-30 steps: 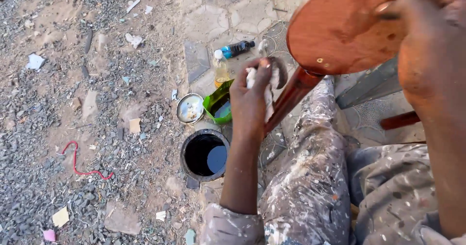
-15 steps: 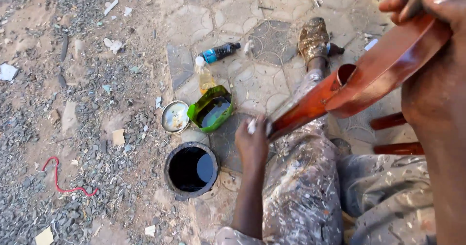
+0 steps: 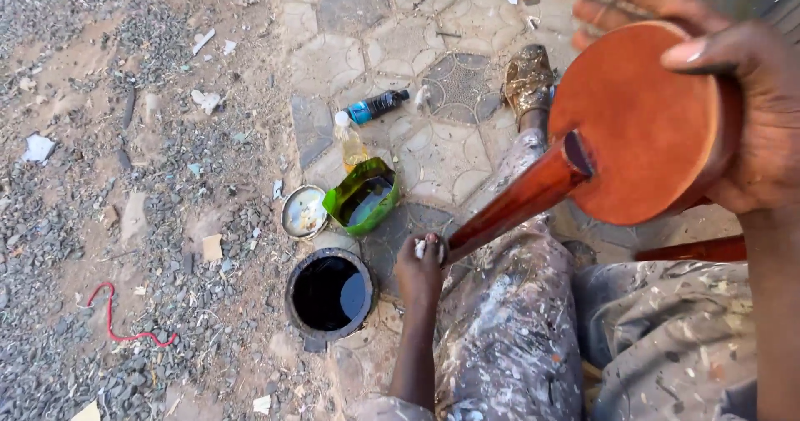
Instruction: Polishing wooden furniture legs using a cloth and liquid polish in a workshop environment.
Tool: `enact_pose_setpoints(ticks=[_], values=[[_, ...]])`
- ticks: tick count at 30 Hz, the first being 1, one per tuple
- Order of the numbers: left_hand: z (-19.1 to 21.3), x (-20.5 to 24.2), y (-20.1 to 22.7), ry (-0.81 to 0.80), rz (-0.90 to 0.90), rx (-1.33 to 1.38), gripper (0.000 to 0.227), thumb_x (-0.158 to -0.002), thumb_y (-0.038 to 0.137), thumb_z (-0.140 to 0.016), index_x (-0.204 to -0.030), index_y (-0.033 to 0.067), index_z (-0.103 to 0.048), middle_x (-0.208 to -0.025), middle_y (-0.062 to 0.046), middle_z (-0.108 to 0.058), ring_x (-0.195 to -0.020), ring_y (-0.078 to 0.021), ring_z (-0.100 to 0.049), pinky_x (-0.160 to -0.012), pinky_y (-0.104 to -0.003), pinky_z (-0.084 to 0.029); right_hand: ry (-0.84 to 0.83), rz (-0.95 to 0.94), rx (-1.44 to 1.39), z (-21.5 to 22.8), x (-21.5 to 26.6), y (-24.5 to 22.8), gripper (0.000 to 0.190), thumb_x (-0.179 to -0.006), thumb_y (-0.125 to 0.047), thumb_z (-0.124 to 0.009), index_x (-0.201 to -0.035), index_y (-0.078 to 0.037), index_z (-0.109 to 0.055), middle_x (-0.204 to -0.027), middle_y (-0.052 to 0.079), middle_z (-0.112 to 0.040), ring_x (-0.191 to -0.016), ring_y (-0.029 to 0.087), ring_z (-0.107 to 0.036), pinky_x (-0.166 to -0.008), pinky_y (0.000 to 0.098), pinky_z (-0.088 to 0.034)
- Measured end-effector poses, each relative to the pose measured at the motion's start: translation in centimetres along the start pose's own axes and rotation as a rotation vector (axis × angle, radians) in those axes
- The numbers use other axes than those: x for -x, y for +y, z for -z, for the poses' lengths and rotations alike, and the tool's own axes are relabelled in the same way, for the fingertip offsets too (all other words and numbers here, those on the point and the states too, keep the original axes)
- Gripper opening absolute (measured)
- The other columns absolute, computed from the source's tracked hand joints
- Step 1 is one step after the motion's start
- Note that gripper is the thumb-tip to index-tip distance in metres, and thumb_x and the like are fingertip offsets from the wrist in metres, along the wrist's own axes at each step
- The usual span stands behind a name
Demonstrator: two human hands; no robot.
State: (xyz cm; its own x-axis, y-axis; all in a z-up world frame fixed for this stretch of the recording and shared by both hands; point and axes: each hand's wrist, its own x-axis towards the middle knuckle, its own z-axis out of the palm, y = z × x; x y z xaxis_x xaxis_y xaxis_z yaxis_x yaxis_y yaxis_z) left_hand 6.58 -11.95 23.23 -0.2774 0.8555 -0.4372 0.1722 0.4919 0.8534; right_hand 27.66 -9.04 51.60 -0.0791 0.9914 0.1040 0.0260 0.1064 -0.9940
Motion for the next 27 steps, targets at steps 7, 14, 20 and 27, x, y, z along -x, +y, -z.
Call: enact_pose_setpoints(ticks=[7, 14, 20, 27], values=[[3.4, 8.5, 15.5, -0.283, -0.407, 0.446, 0.017, -0.097, 0.019, -0.062, -0.108, 0.0093, -0.069, -0.094, -0.011, -0.072, -0.076, -0.0193, -0.067, -0.068, -0.033, -0.056, 0.147, 0.033, 0.214, -0.9, 0.6, -1.0, 0.044, -0.1, -0.017, -0.051, -0.142, -0.003, -0.053, -0.13, 0.016, -0.063, -0.1, 0.025, -0.07, -0.08, 0.0292, -0.062], [2.2, 8.9, 16.2, -0.392, -0.237, 1.161, 0.039, -0.091, 0.014, -0.073, -0.127, 0.0045, -0.059, -0.072, -0.009, -0.063, -0.047, -0.0119, -0.055, -0.038, -0.024, -0.042, 0.209, 0.153, 0.283, -3.1, 0.8, -0.9, 0.035, -0.096, -0.015, -0.07, -0.131, -0.009, -0.069, -0.121, 0.003, -0.072, -0.099, 0.01, -0.065, -0.088, 0.0226, -0.058], [0.9, 9.6, 14.5, -0.053, -0.766, 0.738, 0.014, -0.095, 0.004, -0.068, -0.105, 0.0059, -0.057, -0.09, -0.012, -0.067, -0.066, -0.0147, -0.064, -0.054, -0.028, -0.056, 0.212, 0.242, 0.344, -2.9, 0.8, -0.2, 0.033, -0.101, -0.014, -0.072, -0.133, -0.008, -0.069, -0.12, 0.004, -0.073, -0.099, 0.01, -0.064, -0.091, 0.0241, -0.056], [2.6, 10.8, 14.6, -0.005, -0.596, 0.26, 0.017, -0.095, 0.013, -0.064, -0.109, 0.0068, -0.072, -0.102, -0.009, -0.075, -0.087, -0.0177, -0.07, -0.078, -0.033, -0.062, 0.154, 0.108, 0.201, -0.5, 0.2, 0.3, 0.037, -0.091, -0.019, -0.073, -0.127, -0.008, -0.071, -0.109, 0.005, -0.073, -0.085, 0.012, -0.065, -0.077, 0.0232, -0.056]])
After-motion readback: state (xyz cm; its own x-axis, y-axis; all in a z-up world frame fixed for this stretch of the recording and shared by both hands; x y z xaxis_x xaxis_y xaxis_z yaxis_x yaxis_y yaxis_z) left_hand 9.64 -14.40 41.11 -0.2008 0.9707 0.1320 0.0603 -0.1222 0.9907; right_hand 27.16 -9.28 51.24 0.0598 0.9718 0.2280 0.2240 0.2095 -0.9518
